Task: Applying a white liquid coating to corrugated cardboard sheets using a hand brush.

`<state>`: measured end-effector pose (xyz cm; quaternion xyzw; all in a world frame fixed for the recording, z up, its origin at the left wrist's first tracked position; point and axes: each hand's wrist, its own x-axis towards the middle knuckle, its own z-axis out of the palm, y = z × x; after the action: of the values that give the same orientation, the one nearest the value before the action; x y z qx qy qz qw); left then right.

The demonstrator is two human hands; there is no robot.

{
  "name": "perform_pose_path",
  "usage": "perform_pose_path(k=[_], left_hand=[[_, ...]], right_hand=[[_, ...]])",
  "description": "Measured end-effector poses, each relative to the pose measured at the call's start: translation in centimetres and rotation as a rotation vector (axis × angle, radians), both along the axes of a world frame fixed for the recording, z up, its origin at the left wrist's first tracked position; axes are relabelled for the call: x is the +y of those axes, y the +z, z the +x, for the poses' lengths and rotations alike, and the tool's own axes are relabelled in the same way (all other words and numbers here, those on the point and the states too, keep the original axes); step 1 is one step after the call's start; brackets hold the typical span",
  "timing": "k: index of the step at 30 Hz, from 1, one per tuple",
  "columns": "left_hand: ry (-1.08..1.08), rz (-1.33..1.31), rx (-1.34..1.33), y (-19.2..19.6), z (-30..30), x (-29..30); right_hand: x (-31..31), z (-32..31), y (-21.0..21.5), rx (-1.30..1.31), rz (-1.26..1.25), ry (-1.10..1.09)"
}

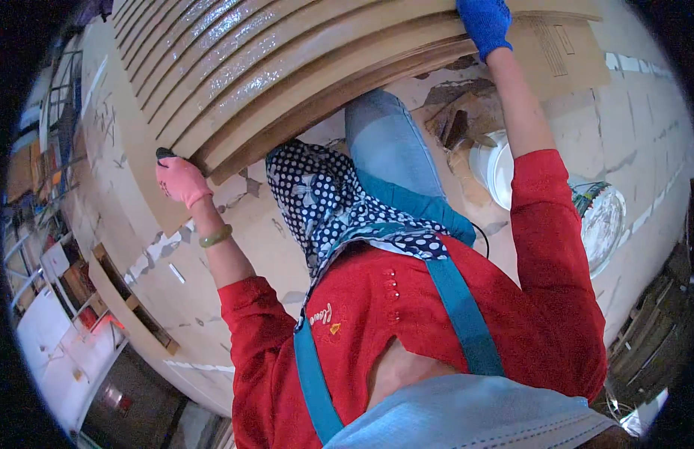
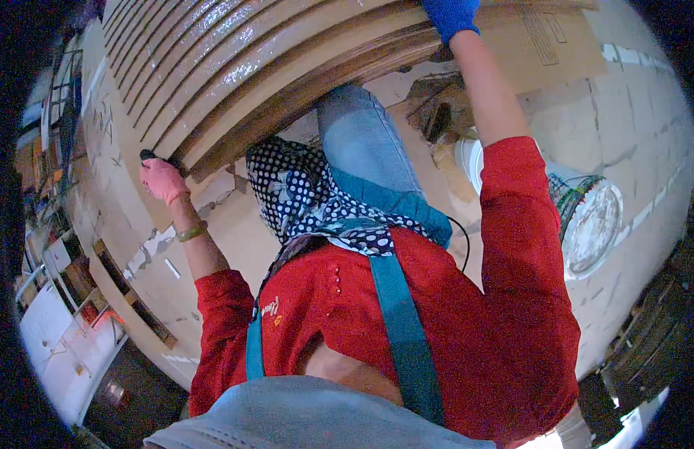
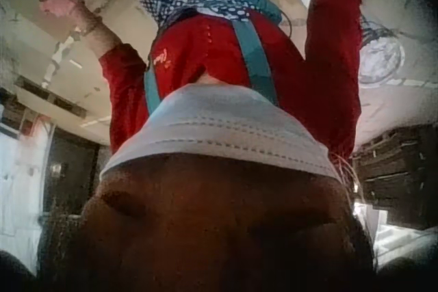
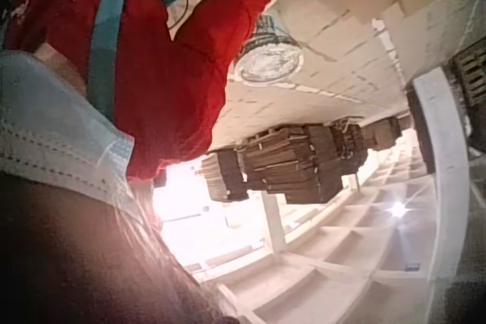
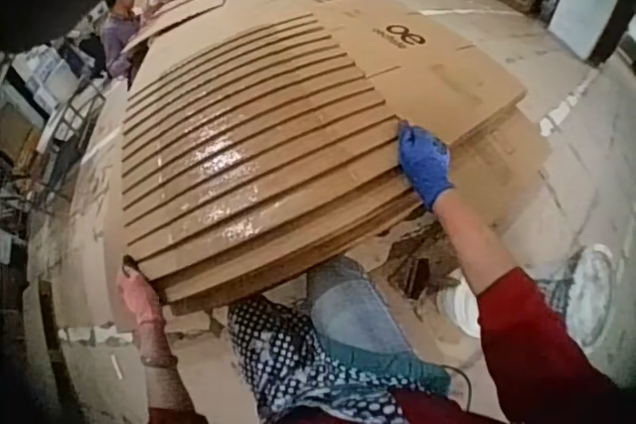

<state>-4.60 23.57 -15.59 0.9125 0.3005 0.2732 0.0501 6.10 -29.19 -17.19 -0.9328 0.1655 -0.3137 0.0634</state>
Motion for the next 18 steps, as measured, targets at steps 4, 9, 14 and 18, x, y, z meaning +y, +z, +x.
perform_pose_path(k=[4, 9, 14, 18], left_hand=[[-0.022, -0.028, 0.16, 1.1, -0.6, 1.5], [-0.138, -0.106, 0.371, 6.8, -3.3, 1.7], [-0.253, -1.121, 0.309, 3.8, -6.7, 5.7], [-0.31, -0.533, 0.453, 3.9, -6.2, 1.9]], right_hand=[[1.6, -0.6, 1.5, -0.018, 0.152, 0.051], [-4.3, -0.2, 1.7, -0.004, 0.281, 0.4], [-6.2, -2.8, 1.3, 0.012, 0.376, 0.763], [-3.3, -4.6, 2.3, 0.433, -0.387, 0.418]])
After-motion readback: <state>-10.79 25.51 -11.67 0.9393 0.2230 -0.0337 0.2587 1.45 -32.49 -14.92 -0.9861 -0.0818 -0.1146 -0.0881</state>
